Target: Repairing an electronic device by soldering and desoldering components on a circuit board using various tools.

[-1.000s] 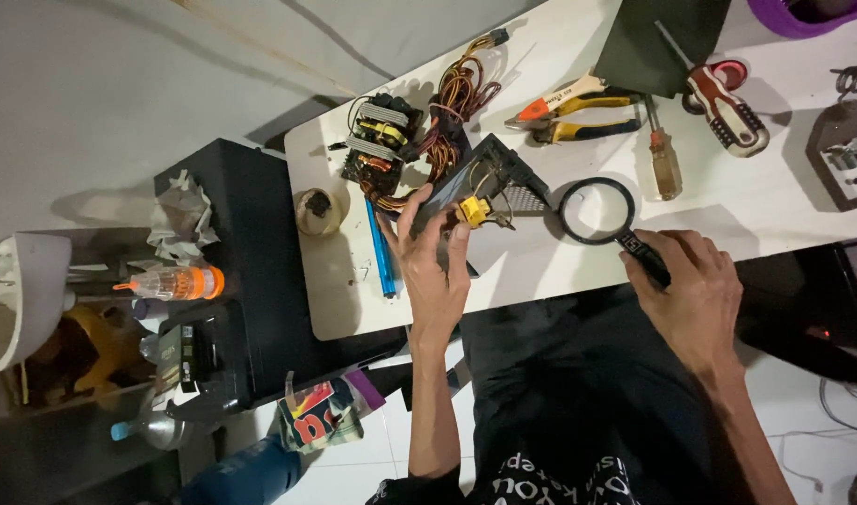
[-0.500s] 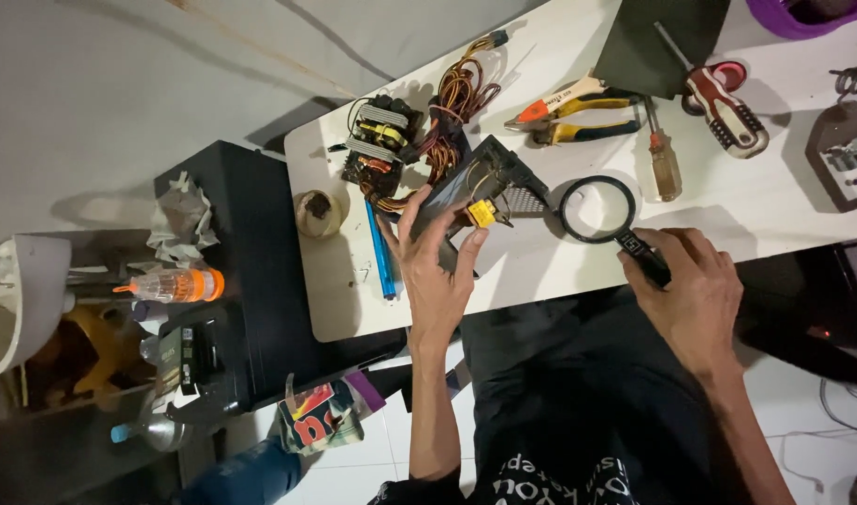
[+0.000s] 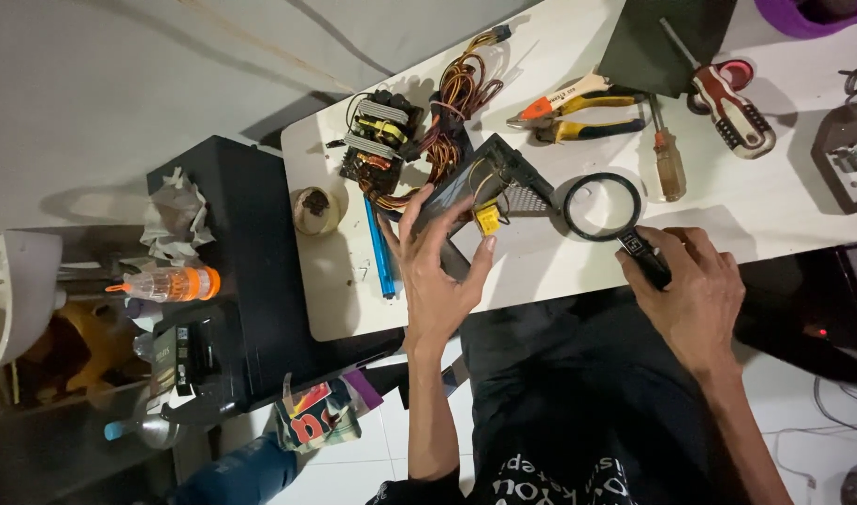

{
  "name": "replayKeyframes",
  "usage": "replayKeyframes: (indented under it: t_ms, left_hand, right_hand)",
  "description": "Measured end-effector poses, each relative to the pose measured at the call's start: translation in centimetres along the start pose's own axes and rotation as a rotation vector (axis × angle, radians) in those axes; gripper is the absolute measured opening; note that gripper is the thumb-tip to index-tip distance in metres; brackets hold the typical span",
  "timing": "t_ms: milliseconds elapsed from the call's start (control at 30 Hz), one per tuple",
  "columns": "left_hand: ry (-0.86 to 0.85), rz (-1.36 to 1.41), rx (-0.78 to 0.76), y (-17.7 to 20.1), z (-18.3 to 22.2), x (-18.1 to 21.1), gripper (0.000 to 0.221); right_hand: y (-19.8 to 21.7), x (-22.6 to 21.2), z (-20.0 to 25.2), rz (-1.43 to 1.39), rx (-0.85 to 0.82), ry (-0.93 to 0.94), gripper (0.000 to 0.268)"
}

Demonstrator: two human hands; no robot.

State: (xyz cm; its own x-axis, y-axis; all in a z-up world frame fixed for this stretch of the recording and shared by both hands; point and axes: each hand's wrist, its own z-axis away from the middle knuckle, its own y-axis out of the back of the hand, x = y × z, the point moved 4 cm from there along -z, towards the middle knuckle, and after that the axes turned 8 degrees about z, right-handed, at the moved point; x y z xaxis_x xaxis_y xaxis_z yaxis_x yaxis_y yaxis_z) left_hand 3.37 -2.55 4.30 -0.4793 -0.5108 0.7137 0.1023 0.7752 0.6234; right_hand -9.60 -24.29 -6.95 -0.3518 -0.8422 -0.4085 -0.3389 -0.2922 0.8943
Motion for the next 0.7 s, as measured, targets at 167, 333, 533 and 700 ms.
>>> replayKeyframes:
  t_ms: [167, 333, 533, 700]
  left_hand:
    - [-0.004, -0.070, -0.029, 0.13, -0.03, -0.13, 0.060]
    - [-0.024, -0.094, -0.083, 0.16, -0.16, -0.17, 0.054]
    - [-0.026, -0.102, -0.084, 0.15, -0.20, -0.17, 0.055]
    - [-0.008, -0.107, -0.089, 0.06, -0.07, -0.60, 0.056]
  right_hand:
    - [-0.15, 0.04, -0.11, 0.016, 0.014, -0.002, 0.037]
    - [-0.52, 0.31, -0.06, 0.006, 0.026, 0.001, 0.035]
    - [-0.40, 0.25, -0.32, 0.025, 0.036, 0.010, 0.035]
    - [-0.90, 0.72, -0.37, 0.034, 0.018, 0.008, 0.036]
